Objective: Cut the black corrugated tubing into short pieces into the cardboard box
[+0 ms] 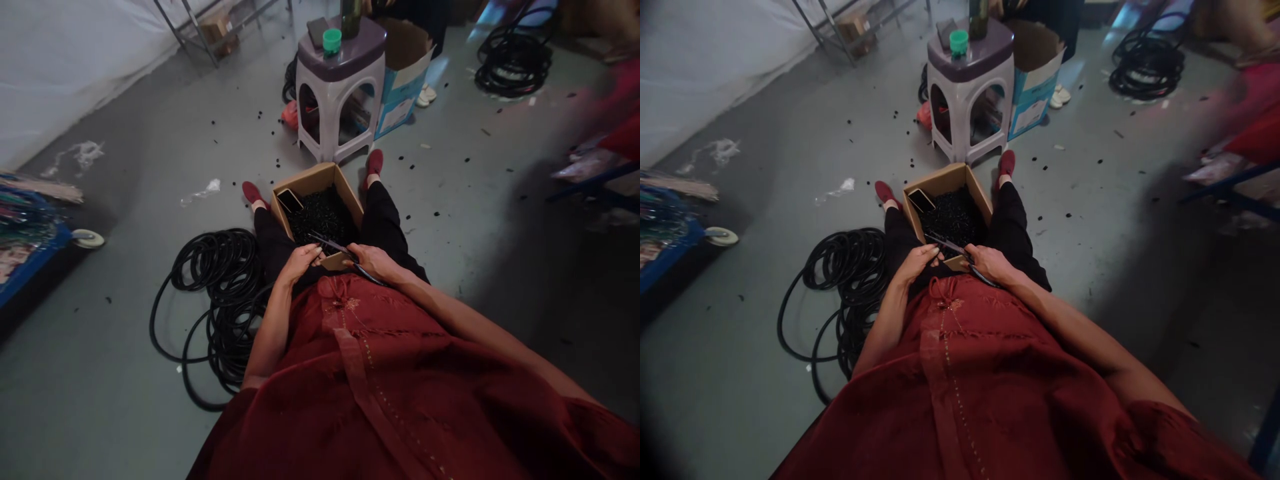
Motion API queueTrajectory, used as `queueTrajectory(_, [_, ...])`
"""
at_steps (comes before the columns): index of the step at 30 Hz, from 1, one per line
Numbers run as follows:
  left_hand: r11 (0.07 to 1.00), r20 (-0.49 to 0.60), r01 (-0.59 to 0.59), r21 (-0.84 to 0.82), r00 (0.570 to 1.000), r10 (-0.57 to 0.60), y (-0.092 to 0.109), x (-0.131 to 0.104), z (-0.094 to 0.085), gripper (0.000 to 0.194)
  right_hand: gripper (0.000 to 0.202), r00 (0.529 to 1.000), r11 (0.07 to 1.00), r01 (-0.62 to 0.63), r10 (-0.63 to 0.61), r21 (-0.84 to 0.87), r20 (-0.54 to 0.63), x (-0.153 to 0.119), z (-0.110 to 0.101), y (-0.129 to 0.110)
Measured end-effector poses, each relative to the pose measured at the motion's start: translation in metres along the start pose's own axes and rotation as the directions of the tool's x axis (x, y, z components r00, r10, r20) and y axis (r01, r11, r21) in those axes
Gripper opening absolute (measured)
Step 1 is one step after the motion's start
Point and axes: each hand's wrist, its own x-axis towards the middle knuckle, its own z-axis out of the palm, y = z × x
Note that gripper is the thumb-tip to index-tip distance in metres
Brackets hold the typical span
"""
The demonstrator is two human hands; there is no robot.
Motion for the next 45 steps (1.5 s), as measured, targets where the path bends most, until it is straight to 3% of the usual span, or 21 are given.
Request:
queueTrajectory(8, [0.999, -0.26, 0.047, -0.021, 0.964, -0.05, -0.01, 0.011, 0.012, 0.038, 0.045, 1.0, 1.0, -0.025, 0.026, 0.004, -0.015, -0.001, 0.003, 0.002])
queueTrajectory(15, [0.998, -0.406, -0.006, 0.057, 0.913, 0.029, -0.004, 0.013, 0.021, 0.026, 0.042, 0.998, 0.998, -0.046, 0.047, 0.043, -0.036, 0.0, 0.002, 0.001])
queueTrajectory(24, [0.997, -0.448, 0.001, 0.074, 0.893, 0.032, -0.011, 0.012, 0.031, 0.026, 0.039, 0.998, 0.997, -0.07, 0.07, 0.016, -0.006, -0.002, -0.001, -0.001])
queueTrajectory(37, [0.998, -0.278, 0.031, 0.059, 0.96, -0.013, -0.011, 0.016, 0.018, 0.03, 0.037, 0.997, 0.997, -0.073, 0.072, -0.006, -0.015, -0.001, 0.001, -0.001])
queueTrajectory(45, [0.994, -0.354, 0.004, 0.11, 0.934, 0.036, -0.003, 0.018, 0.017, 0.024, 0.039, 0.999, 0.999, -0.037, 0.038, 0.03, -0.034, 0.004, 0.006, 0.004])
